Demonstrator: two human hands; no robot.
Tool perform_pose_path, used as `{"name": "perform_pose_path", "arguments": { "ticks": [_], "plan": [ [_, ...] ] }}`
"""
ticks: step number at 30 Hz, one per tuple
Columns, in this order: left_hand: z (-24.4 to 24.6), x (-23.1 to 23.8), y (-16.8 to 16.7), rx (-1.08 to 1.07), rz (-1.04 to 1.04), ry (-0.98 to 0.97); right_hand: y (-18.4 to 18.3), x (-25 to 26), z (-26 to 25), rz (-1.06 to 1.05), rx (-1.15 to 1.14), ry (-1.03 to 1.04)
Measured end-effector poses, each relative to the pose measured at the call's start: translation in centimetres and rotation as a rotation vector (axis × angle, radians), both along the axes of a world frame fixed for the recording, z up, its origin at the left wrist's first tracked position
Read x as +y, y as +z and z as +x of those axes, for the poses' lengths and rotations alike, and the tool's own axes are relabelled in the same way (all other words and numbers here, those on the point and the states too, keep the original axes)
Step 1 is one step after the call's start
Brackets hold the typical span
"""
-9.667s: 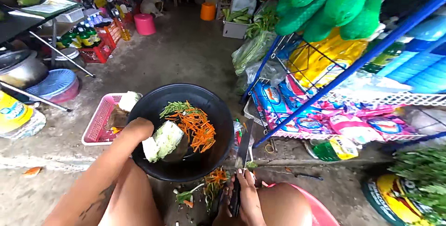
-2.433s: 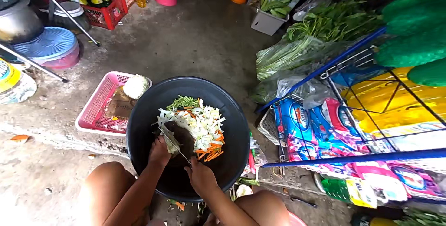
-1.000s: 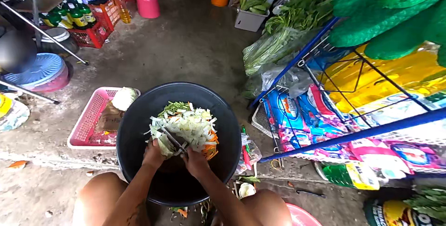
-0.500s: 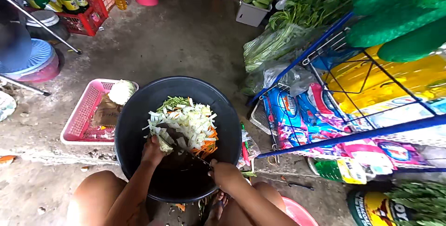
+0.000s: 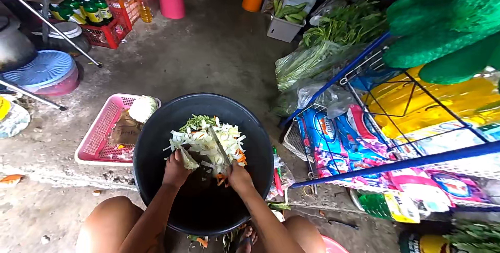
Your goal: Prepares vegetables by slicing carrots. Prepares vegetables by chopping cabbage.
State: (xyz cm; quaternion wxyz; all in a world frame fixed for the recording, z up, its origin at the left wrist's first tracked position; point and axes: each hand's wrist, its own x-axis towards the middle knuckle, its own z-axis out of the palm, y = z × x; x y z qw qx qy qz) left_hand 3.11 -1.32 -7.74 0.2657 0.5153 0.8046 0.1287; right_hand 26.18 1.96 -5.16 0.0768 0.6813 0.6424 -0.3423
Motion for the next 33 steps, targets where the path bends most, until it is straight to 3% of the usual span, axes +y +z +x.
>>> {"name": "perform_pose_path", "arguments": {
  "ticks": [6,13,22,28,33],
  "plan": [
    [0.7,2.3,-1.4,0.149,-0.21,-0.171,2.7,-2.7,-1.6,-0.027,0.043,0.128],
    [-1.4,0.6,0.6,-0.181,-0.157,-0.017,2.3,-5.0,-3.4,-0.056,0.07,0.158],
    [0.1,-0.1,-0.3,0.023,-0.264,-0.004,3.7,-7.1,-3.5,-0.023,-0.015,0.22],
    [0.4,0.3,-0.2,0.11,-0.368,-0.067,2.4,-6.9,-4.1,-0.067,-0.083,0.264],
    [0.0,0.4,-0.4,-0.025,-0.334,-0.008,2.6,-6.7,-5.1,-0.055,-0.148,0.264]
  ]
}}
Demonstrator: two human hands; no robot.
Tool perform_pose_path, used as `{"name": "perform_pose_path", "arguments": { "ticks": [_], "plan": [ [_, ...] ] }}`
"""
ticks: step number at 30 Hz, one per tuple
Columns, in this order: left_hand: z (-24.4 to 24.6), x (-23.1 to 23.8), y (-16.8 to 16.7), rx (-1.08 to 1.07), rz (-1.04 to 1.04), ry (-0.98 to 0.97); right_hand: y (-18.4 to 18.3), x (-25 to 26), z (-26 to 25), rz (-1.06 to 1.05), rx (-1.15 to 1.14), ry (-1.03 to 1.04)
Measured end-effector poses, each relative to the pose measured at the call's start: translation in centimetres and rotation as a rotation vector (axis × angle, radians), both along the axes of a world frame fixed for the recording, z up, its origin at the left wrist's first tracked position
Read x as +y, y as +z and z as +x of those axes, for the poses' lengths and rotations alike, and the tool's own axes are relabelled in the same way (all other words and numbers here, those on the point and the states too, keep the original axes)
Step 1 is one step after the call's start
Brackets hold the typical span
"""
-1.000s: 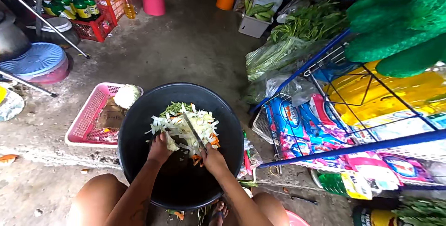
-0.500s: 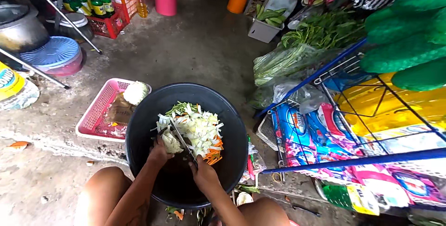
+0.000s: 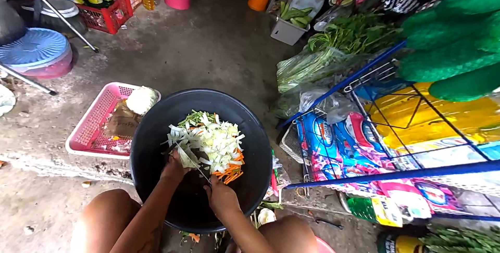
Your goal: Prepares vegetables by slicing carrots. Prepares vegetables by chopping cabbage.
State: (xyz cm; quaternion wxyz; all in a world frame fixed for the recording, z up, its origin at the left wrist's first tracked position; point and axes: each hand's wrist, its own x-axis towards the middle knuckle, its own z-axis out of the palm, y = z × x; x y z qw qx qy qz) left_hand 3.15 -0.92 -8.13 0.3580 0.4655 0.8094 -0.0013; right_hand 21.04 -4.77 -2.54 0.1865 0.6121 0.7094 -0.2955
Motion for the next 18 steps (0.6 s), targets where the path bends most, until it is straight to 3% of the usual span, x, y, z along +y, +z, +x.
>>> {"name": "perform_pose_path", "arguments": {
  "ticks": [10,18],
  "plan": [
    [-0.5,0.7,-0.2,-0.091,-0.028,0.008,-0.7,1.6,0.4,-0.094,0.054,-0.003],
    [-0.3,1.0,-0.5,-0.034,-0.058,-0.06,-7.0,4.9,-2.2,-0.112,0.213,-0.021]
  ]
}}
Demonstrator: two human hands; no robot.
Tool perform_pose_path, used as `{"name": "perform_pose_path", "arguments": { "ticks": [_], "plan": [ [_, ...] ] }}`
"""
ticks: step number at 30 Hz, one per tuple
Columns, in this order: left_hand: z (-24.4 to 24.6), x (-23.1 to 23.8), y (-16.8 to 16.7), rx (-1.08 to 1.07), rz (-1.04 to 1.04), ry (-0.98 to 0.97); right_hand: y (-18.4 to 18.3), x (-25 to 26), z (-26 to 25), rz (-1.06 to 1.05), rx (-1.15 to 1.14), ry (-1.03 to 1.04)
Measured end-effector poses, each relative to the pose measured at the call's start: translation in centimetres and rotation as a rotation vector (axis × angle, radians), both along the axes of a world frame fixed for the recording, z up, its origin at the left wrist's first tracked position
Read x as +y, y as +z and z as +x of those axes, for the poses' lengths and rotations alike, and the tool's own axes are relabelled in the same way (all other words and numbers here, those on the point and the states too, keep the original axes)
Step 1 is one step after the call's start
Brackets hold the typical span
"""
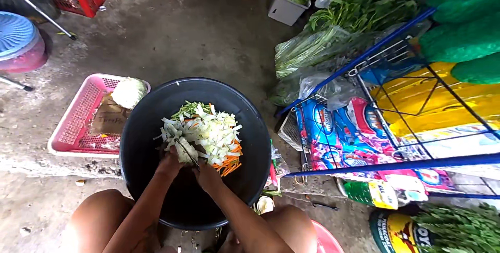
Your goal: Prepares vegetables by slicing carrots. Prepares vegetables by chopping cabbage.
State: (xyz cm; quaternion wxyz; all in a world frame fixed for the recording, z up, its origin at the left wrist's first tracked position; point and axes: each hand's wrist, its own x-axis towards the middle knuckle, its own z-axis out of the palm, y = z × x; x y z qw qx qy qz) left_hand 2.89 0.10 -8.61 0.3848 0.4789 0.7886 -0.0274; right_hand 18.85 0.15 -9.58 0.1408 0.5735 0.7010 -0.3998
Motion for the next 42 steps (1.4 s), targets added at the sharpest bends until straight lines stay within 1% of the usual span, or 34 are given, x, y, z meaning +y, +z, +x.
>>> {"name": "perform_pose_path", "arguments": {
  "ticks": [3,7,10,13,15,17,20,23,29,33,36,38,42],
  "plan": [
    [0.1,-0.1,0.1,0.009,-0.001,0.021,-0.9,0.1,0.2,0.01,-0.004,0.016],
    [-0.1,-0.3,-0.1,0.007,0.025,0.066,-0.1,-0.6,2.6,-0.015,0.054,0.006],
    [-0.4,-0.5,-0.6,-0.002,0.034,0.063,0.9,-0.5,5.6,0.018,-0.038,0.02],
    [-0.2,-0.6,-0.6,-0.009,0.032,0.061,2.0,0.3,7.1,0.086,-0.112,-0.066],
    [-0.2,-0.5,-0.5,-0.009,0.041,0.072,3.7,0.1,6.7,0.108,-0.139,-0.063],
    [0.0,-0.5,-0.4,-0.017,0.061,0.089,5.7,-1.3,5.7,0.121,-0.118,-0.002],
    [0.3,-0.2,-0.3,0.027,0.022,0.068,6.8,-3.8,4.2,0.119,-0.096,0.058],
    [0.2,-0.3,-0.4,0.003,0.047,0.082,6.6,-4.6,3.3,0.077,-0.122,0.067],
    [-0.4,-0.5,-0.8,-0.084,0.081,0.138,5.7,-4.3,2.2,0.045,-0.156,0.031],
    [-0.5,-1.0,1.2,0.007,0.079,0.13,5.6,-3.6,1.7,0.028,-0.167,0.028],
    [-0.3,-1.7,2.8,0.006,0.228,0.154,6.0,-3.4,1.7,0.019,-0.176,0.03],
    [-0.5,-1.8,2.4,-0.026,0.29,0.151,6.2,-3.4,1.6,0.014,-0.186,0.047],
    [-1.0,-1.6,0.7,-0.079,0.276,0.148,5.6,-3.2,1.0,-0.003,-0.179,0.064]
  ]
}}
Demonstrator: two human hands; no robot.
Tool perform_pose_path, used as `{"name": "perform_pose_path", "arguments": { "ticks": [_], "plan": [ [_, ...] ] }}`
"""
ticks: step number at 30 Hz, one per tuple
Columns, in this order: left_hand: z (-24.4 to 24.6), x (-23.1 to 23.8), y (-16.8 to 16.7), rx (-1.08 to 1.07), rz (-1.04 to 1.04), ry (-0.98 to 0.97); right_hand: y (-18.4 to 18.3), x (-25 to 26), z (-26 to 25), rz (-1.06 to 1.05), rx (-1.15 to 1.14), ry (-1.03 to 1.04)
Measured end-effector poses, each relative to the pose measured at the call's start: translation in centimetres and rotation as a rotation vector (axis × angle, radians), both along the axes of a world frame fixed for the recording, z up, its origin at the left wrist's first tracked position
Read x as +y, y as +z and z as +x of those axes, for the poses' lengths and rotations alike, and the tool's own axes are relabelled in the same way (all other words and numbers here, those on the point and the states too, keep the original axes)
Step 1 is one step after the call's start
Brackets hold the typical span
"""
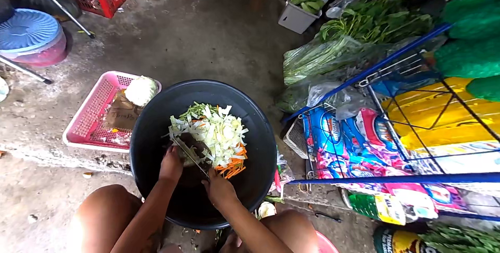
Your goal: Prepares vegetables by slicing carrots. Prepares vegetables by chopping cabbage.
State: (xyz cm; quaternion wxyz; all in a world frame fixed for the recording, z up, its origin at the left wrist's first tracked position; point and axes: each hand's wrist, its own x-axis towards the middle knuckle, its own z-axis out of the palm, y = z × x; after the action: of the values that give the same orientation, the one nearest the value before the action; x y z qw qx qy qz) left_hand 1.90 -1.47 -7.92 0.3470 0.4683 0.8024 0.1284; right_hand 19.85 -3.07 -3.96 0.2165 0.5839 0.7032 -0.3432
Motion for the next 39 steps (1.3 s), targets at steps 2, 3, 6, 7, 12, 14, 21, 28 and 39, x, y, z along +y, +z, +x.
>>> {"name": "perform_pose_path", "arguments": {
  "ticks": [2,3,6,7,12,14,21,28,39],
  "plan": [
    [0.0,0.1,-0.5,-0.004,-0.001,0.008,-1.1,0.4,-0.5,0.004,0.002,0.002],
    [0.0,0.2,-0.7,-0.001,-0.001,0.004,-1.8,0.7,-0.9,0.008,0.001,0.002],
    [0.2,0.2,-1.1,0.015,0.018,-0.001,-4.3,1.7,-1.9,0.022,0.0,-0.011],
    [0.2,0.2,-1.2,0.017,0.021,-0.002,-5.2,1.9,-2.0,0.029,0.001,-0.011],
    [0.1,0.0,-1.1,-0.019,0.045,0.0,-6.1,2.9,0.0,0.0,0.123,0.007],
    [-0.1,0.0,-1.0,-0.033,0.064,0.024,-6.0,2.8,1.8,-0.01,0.164,0.002],
    [-0.1,-0.2,-1.3,-0.056,0.027,0.123,-3.9,4.6,6.7,0.13,0.048,-0.109],
    [-0.3,-1.4,-1.2,-0.144,0.084,0.119,0.6,0.4,2.6,0.11,0.108,-0.012],
    [-0.2,-0.8,-1.8,-0.122,0.039,0.174,-1.4,-0.4,0.4,0.035,0.049,0.014]
  ]
}}
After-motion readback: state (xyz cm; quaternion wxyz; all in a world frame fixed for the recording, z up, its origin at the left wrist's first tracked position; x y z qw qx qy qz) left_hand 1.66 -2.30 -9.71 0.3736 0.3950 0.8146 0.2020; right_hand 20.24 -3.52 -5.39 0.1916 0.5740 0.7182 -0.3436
